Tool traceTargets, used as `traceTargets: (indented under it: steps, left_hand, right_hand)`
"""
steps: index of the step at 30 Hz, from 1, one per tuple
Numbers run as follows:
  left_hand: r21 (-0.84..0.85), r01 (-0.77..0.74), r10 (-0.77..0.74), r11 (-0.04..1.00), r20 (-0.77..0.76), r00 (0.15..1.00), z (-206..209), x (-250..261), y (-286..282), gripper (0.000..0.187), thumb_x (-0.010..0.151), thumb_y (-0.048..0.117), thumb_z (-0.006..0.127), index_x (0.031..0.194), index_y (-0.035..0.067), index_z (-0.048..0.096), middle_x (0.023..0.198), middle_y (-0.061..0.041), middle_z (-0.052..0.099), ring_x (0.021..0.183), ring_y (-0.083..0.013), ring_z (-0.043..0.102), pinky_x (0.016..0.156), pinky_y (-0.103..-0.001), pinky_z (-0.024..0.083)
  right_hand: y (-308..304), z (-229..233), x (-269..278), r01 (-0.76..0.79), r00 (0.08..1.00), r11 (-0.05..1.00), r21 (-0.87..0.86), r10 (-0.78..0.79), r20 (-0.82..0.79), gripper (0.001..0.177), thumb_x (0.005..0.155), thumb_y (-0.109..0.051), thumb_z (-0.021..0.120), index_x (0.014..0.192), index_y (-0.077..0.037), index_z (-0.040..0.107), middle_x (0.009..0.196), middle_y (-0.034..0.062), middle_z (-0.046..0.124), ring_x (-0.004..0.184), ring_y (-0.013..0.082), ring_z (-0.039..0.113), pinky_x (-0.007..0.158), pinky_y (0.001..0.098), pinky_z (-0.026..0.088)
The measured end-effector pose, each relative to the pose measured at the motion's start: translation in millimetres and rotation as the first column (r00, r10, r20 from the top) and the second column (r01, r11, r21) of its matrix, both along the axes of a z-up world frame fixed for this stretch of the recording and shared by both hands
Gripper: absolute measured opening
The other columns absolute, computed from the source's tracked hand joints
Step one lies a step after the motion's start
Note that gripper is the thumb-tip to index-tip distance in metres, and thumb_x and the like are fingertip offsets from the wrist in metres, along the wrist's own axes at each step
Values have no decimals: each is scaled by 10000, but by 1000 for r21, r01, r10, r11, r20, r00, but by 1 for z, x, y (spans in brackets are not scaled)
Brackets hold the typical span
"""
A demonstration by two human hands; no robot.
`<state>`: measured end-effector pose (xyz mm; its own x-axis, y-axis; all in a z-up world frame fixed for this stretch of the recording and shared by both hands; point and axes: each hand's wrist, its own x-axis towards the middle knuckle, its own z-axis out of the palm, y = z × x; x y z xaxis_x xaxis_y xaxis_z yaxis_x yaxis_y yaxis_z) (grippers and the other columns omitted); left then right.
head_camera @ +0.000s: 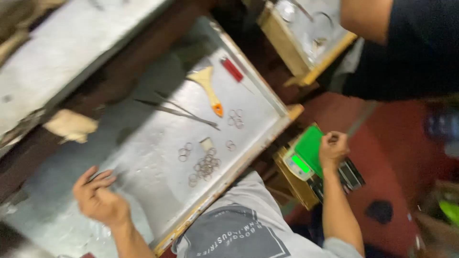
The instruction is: Filing small metal rings on a jeweler's workbench to smooth edges or adjust shape.
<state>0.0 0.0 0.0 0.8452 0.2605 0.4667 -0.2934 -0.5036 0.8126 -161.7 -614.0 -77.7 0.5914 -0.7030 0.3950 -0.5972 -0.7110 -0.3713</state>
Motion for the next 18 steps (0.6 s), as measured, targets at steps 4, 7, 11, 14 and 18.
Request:
traceTargets:
  steps: [4,7,11,14,18]
  left_hand:
    - [47,-77,80,996,-52,995,48,5,-28,284,866,-242,413,861,-58,630,1122,-346,624,1003,-357,697,962,-452,572]
    - [-7,-32,30,999,-182,983,71,6,-47,174,1021,-79,577,1038,40,703,1184,-160,663,1158,-269,639,967,-334,503]
    - [-114,201,-218,973,-162,962,97,14,-70,178,951,-12,684,1122,-12,734,1071,-170,716,932,-279,727,777,-347,616]
    - [-174,274,-292,946,-87,953,117,22,-79,248,900,-31,731,1145,-9,758,1022,-170,750,838,-295,768,674,-360,653]
    - [-198,299,-316,933,-62,947,126,27,-75,249,902,-27,726,1141,21,778,1000,-129,764,803,-230,779,665,-317,661]
  right_hand:
    - [96,92,108,-333,893,934,-130,357,275,149,900,91,657,989,-27,636,911,136,717,749,308,676,679,405,552]
    - [182,140,158,-650,684,750,-124,648,335,133,982,107,621,961,-23,639,939,140,684,836,302,651,749,390,513]
    - [286,143,191,-936,349,297,188,716,605,110,857,82,720,938,8,729,919,162,732,835,294,715,775,359,595]
    - [340,174,205,-971,214,69,228,668,712,134,798,85,778,912,17,790,875,155,776,744,283,765,674,358,632]
    - [368,205,209,-954,161,-75,291,690,706,129,849,80,737,954,30,792,892,143,778,718,235,761,661,341,638]
